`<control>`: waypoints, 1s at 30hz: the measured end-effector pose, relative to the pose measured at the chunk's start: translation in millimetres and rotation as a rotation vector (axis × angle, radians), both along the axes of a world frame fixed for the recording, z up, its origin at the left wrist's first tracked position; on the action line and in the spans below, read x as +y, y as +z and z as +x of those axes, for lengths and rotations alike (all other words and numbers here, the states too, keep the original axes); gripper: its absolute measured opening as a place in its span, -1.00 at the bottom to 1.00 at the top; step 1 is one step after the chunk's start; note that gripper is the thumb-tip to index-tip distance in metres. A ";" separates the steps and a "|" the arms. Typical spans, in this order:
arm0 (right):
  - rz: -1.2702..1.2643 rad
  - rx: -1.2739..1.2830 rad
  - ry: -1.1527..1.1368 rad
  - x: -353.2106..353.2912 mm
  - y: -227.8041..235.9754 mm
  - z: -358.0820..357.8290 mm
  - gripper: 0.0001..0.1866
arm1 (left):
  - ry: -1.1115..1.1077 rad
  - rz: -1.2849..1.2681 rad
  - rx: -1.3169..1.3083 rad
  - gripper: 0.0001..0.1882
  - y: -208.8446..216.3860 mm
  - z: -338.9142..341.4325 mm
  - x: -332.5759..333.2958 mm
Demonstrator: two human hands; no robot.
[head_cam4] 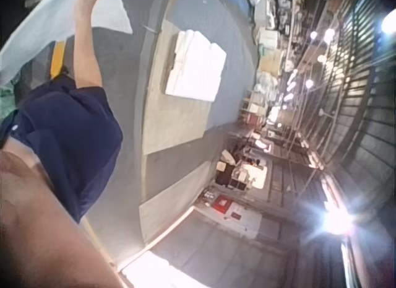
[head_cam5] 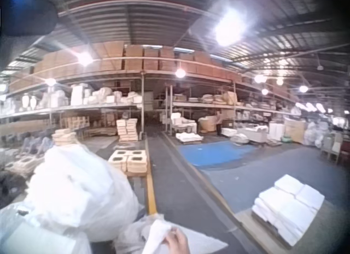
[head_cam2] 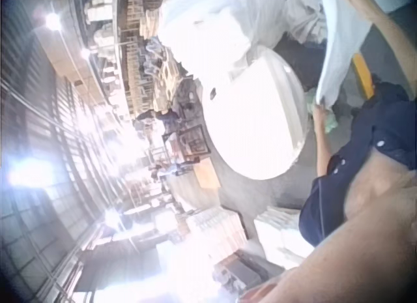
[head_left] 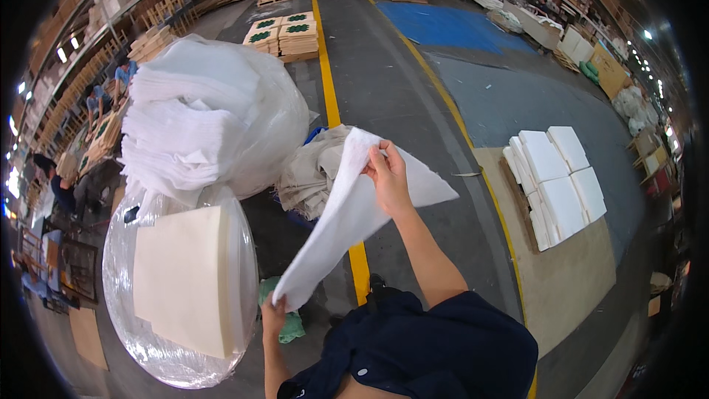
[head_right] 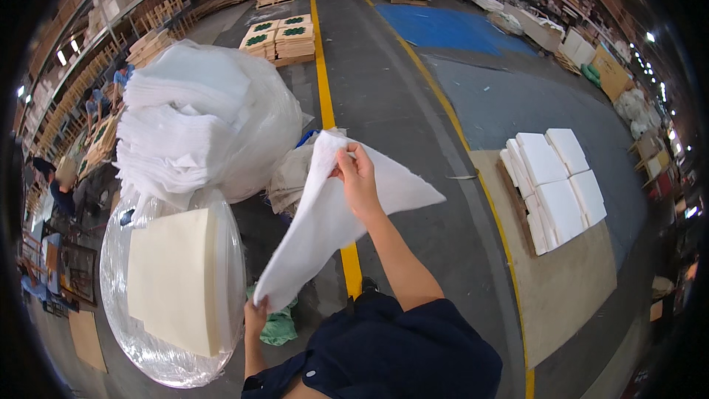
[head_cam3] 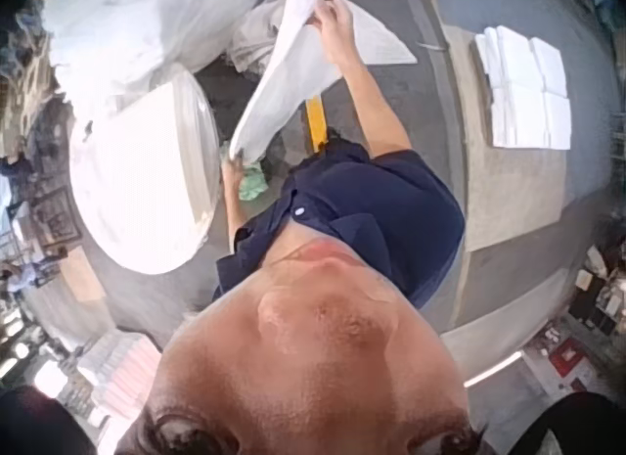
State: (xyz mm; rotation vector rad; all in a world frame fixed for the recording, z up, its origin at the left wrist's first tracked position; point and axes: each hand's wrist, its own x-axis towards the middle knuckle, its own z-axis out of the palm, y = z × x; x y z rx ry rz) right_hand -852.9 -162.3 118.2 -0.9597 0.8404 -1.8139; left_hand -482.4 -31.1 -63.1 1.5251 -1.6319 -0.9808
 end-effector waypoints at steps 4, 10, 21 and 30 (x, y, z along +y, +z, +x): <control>-0.055 0.522 -0.130 -29.5 1.3 -6.9 -0.79 | 0.248 0.159 0.217 -0.93 9.1 46.4 9.1; -0.046 0.594 -0.146 -50.1 2.3 -8.1 -0.79 | 0.320 -0.081 0.078 -0.93 62.6 85.5 37.5; -0.248 0.495 0.298 -131.4 7.8 34.6 -0.71 | 0.856 -0.433 -0.115 -0.87 140.4 53.7 101.3; -0.406 0.573 0.636 -125.5 16.2 98.3 -0.25 | 1.339 -0.586 -0.333 -0.57 171.1 54.2 109.9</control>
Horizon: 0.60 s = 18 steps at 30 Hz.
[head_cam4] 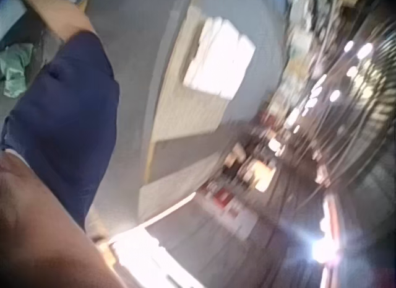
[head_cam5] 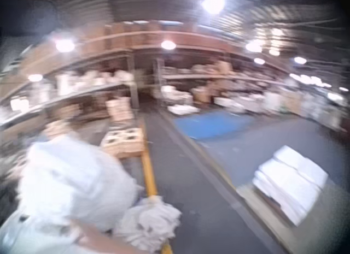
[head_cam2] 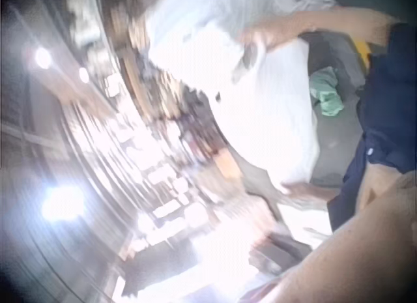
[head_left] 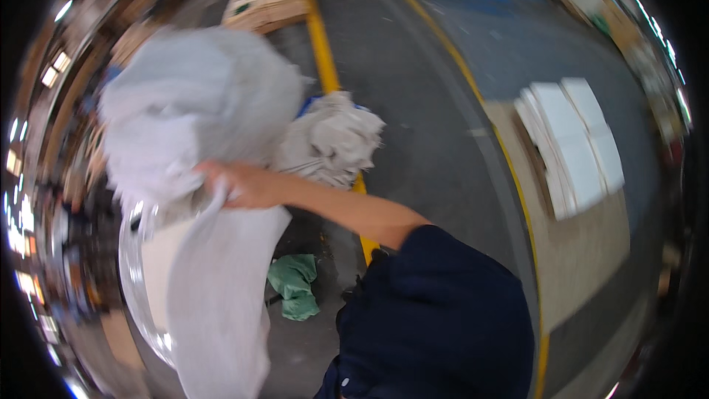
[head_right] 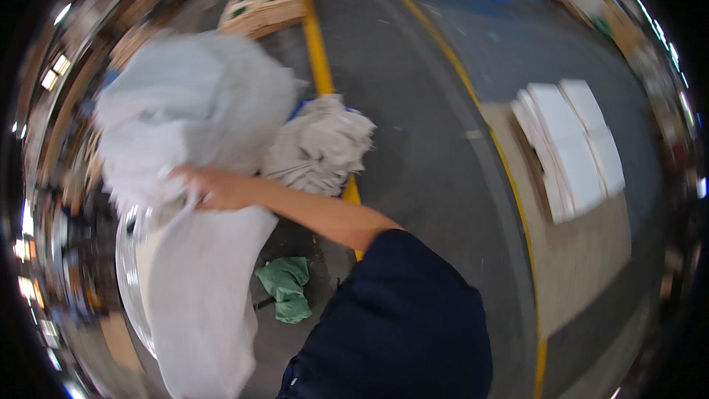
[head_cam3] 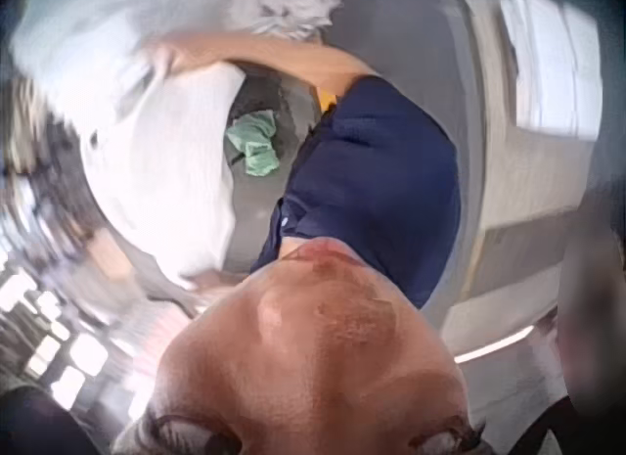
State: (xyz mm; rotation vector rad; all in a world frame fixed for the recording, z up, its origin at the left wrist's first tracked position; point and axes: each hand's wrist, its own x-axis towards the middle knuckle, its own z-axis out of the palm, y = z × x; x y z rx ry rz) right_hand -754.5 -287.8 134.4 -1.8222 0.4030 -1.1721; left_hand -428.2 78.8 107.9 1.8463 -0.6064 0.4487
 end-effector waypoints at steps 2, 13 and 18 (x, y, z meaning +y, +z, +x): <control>-0.250 0.046 -0.106 9.6 3.4 3.4 -0.36 | -0.044 0.054 -0.048 -0.55 20.0 -27.4 -28.7; -0.093 0.090 -0.309 -4.0 -40.7 -94.3 -0.74 | -0.048 0.379 0.060 -0.41 81.2 -98.0 -66.4; 0.035 0.232 -0.178 -6.9 -27.5 -90.2 -0.78 | -0.195 0.111 0.170 -0.54 49.3 -31.6 -15.6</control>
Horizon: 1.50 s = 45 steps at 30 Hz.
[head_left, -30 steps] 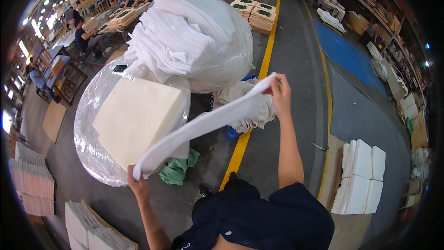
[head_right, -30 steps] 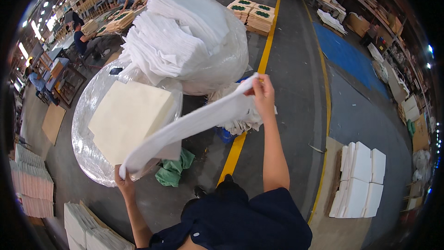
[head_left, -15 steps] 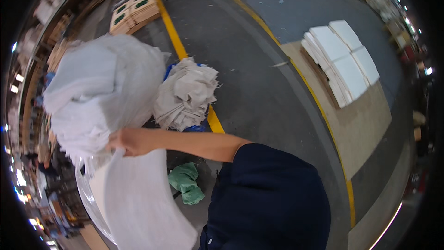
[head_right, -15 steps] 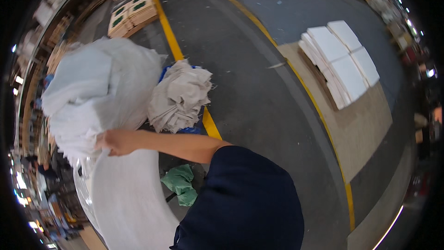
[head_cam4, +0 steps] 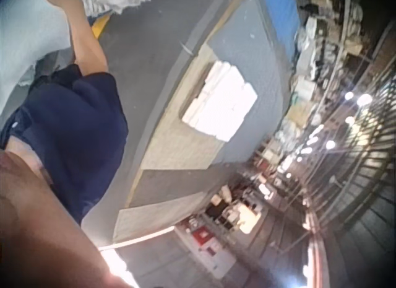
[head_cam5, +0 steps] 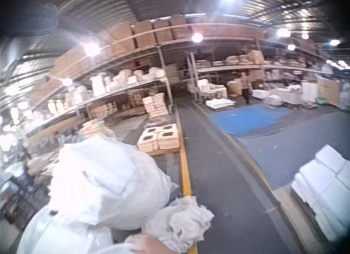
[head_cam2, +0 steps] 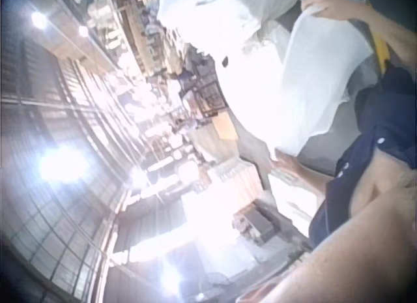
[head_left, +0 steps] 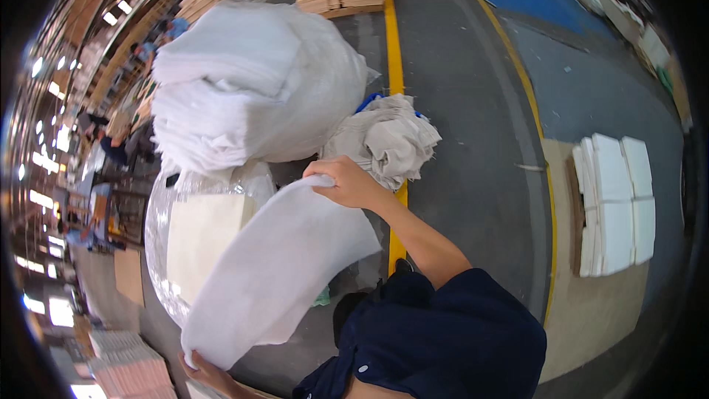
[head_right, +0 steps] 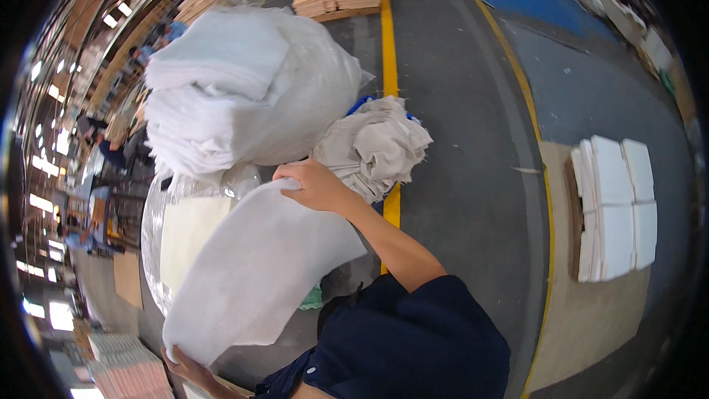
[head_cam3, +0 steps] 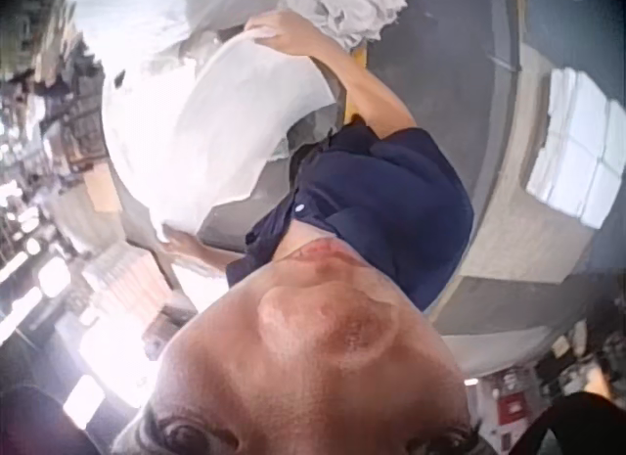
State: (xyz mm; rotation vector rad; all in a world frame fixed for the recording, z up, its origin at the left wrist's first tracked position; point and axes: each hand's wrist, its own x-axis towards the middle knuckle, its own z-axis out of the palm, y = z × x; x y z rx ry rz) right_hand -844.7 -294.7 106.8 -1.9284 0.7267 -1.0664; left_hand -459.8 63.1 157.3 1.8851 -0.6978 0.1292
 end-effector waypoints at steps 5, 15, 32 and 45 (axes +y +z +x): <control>-0.249 -0.107 0.013 -12.2 4.8 36.5 -0.79 | 0.056 0.015 0.056 -0.41 -3.5 13.0 56.3; -0.013 -0.351 0.345 -29.9 55.3 149.8 -0.70 | 0.260 -0.255 0.076 -0.75 9.4 9.8 99.4; -0.100 0.214 0.332 -208.2 -23.6 689.2 -0.57 | 0.279 0.089 0.218 -0.37 -90.6 490.5 -95.8; -0.017 0.684 0.200 -205.9 -172.9 480.3 -0.35 | 0.553 0.194 0.460 -0.61 -246.3 239.2 -53.2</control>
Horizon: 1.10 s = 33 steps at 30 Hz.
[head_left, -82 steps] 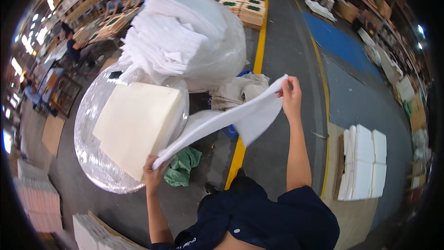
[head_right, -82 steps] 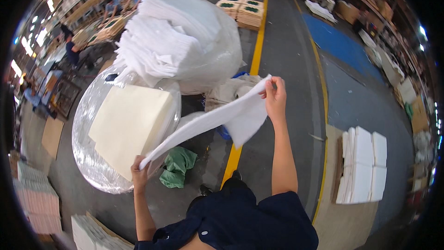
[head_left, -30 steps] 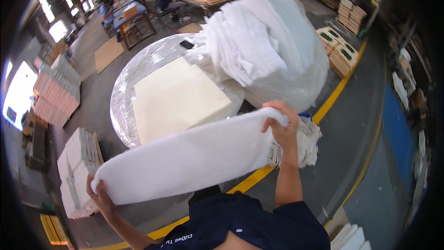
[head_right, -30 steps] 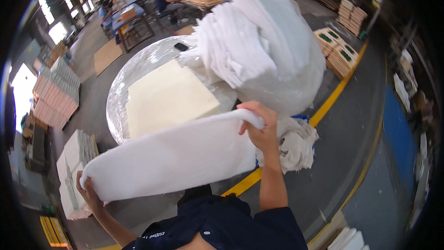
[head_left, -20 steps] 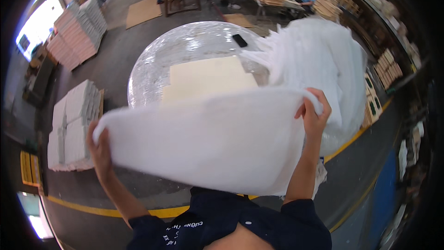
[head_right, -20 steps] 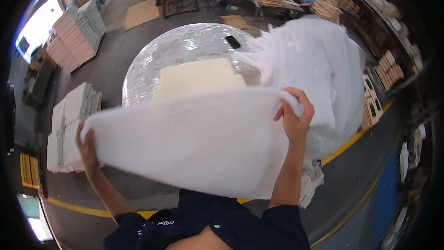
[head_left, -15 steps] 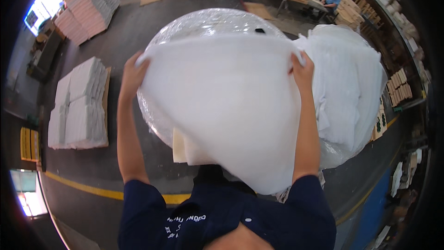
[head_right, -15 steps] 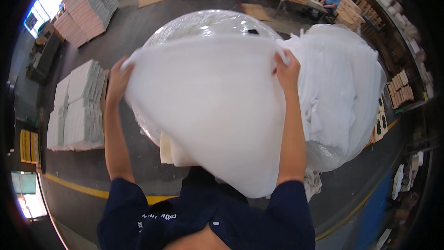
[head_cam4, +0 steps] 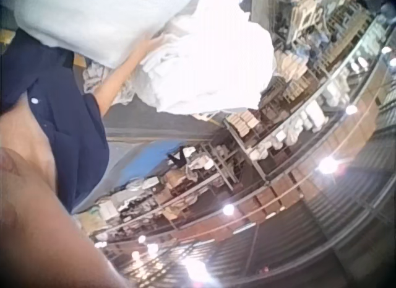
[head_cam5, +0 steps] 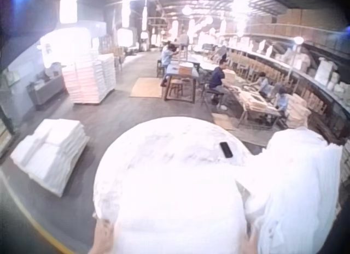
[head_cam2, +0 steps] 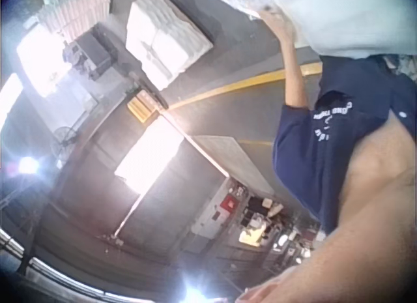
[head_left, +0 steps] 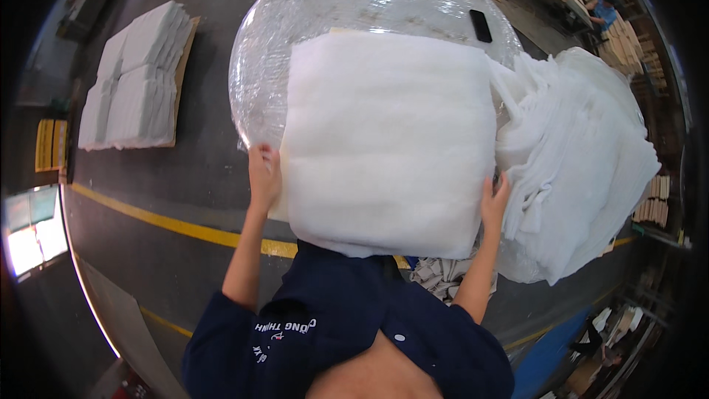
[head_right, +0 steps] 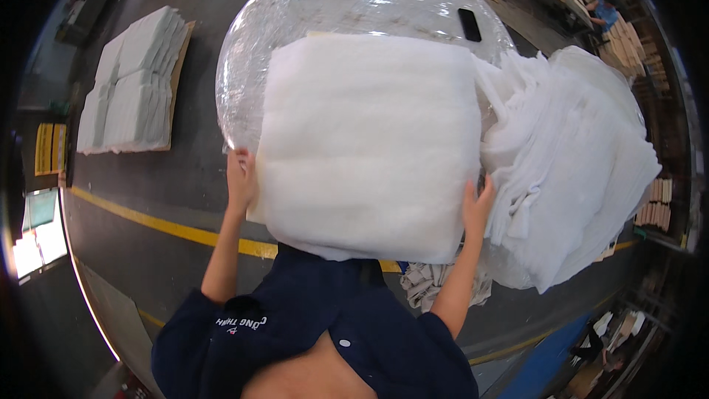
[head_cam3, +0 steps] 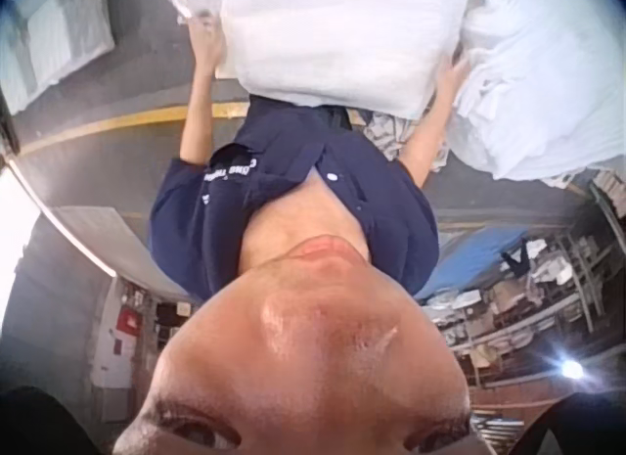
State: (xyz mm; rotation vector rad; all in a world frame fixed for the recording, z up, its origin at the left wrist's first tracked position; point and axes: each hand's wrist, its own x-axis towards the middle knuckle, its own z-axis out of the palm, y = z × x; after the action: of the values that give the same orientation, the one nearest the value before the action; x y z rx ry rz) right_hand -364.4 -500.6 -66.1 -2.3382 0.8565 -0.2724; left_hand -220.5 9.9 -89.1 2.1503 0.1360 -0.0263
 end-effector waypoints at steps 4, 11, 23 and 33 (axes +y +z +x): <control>0.258 0.101 -0.010 6.4 -11.6 -57.5 -0.33 | 0.107 0.375 -0.099 -0.57 25.5 -95.1 -16.9; 0.725 0.126 0.060 12.9 -22.2 -84.5 -0.28 | 0.035 0.582 0.104 -0.43 55.4 -132.5 -58.0; 1.099 -0.089 -0.082 -9.8 -54.2 -115.9 -0.19 | 0.536 -0.559 0.313 -0.30 38.0 -180.4 -80.6; 0.680 -0.041 0.210 -21.7 64.4 4.9 -0.44 | -0.023 -0.986 0.427 -0.63 87.7 -70.6 -40.2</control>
State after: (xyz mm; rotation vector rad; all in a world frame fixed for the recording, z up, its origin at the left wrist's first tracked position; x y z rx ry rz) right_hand -359.5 -522.4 -1.7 -1.7533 0.5575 0.0594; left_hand -291.2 -30.3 -1.4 1.1360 0.2767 -0.4684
